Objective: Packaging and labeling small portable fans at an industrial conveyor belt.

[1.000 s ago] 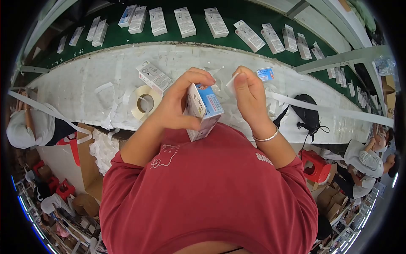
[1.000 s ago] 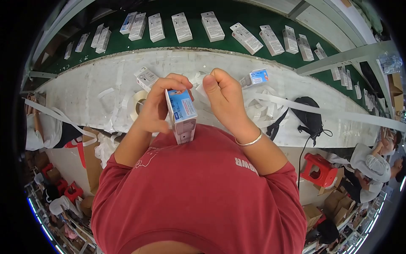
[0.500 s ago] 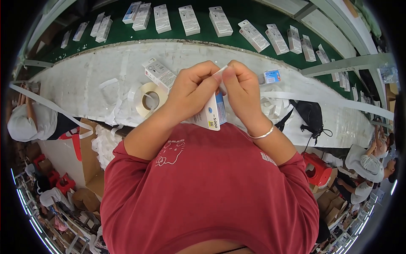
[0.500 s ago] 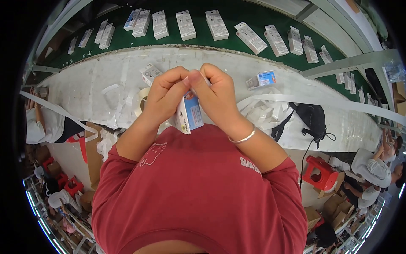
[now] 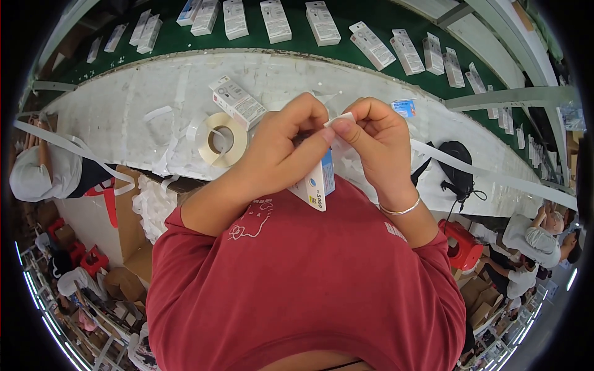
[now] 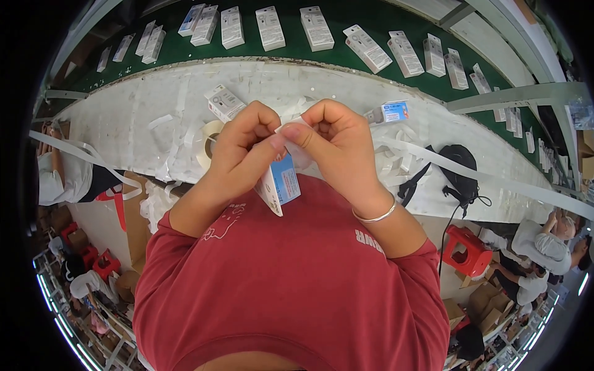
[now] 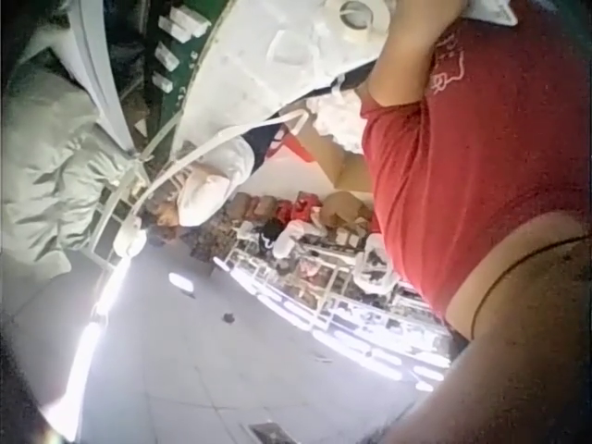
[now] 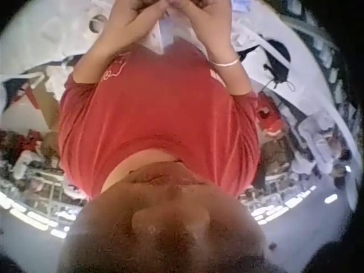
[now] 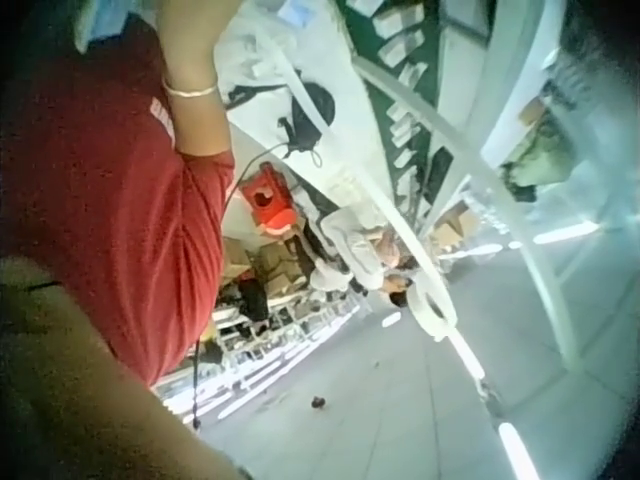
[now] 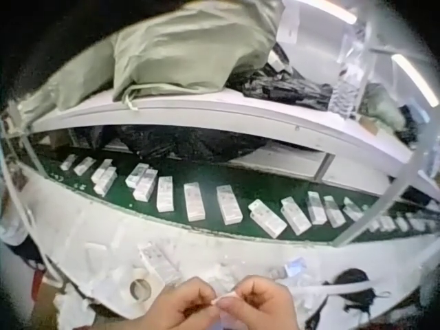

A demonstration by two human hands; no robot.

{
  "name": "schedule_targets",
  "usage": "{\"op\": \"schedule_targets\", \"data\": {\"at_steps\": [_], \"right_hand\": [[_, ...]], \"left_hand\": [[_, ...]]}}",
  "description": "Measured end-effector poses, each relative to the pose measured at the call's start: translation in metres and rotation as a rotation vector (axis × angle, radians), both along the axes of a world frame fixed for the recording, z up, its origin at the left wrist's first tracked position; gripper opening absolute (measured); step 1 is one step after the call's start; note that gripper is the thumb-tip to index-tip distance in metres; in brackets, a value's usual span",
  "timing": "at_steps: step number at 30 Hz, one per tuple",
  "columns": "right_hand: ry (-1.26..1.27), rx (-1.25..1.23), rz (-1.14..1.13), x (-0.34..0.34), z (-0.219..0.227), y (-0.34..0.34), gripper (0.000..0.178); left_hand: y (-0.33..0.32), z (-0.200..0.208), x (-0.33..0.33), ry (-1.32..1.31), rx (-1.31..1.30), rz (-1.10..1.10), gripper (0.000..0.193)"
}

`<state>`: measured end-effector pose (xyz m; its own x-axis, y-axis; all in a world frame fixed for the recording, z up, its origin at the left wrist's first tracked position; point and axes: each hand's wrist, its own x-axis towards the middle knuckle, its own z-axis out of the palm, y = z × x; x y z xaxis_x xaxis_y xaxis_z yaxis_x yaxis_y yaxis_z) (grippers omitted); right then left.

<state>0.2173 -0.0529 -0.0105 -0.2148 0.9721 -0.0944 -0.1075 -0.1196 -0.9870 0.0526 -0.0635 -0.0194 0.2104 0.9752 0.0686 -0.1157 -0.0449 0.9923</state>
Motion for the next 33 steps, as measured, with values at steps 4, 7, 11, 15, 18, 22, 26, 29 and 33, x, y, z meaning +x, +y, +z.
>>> {"op": "schedule_targets", "data": {"at_steps": [4,7,11,15,18,22,26,29,33], "right_hand": [[0.153,-0.038,0.038,0.001,-0.001,-0.006,0.011],[0.130,-0.014,0.013,0.000,0.006,-0.012,0.010],[0.107,-0.028,-0.047,0.005,0.007,-0.013,0.009],[0.107,-0.146,-0.147,0.022,-0.002,-0.010,0.010],[0.154,-0.248,-0.004,0.039,-0.006,-0.020,0.011],[0.183,-0.324,0.091,0.030,-0.025,-0.034,0.010],[0.206,-0.368,0.152,0.013,-0.032,-0.039,0.011],[0.235,-0.357,0.155,0.003,-0.030,-0.041,0.012],[0.235,-0.329,0.151,-0.005,-0.029,-0.042,0.013]], "left_hand": [[0.001,-0.004,-0.004,0.031,0.081,-0.121,0.007],[-0.001,-0.005,-0.004,0.034,0.057,-0.135,0.006],[-0.001,-0.006,0.001,-0.085,-0.048,-0.126,0.011],[0.003,-0.017,0.006,-0.447,-0.299,-0.042,0.022],[0.007,-0.057,-0.011,-0.378,-0.038,-0.127,0.038],[0.006,-0.096,-0.044,-0.393,0.045,-0.258,0.044],[-0.003,-0.106,-0.051,-0.453,0.060,-0.294,0.046],[-0.013,-0.105,-0.043,-0.514,0.126,-0.132,0.048],[-0.009,-0.089,-0.053,-0.415,0.236,-0.186,0.049]]}}
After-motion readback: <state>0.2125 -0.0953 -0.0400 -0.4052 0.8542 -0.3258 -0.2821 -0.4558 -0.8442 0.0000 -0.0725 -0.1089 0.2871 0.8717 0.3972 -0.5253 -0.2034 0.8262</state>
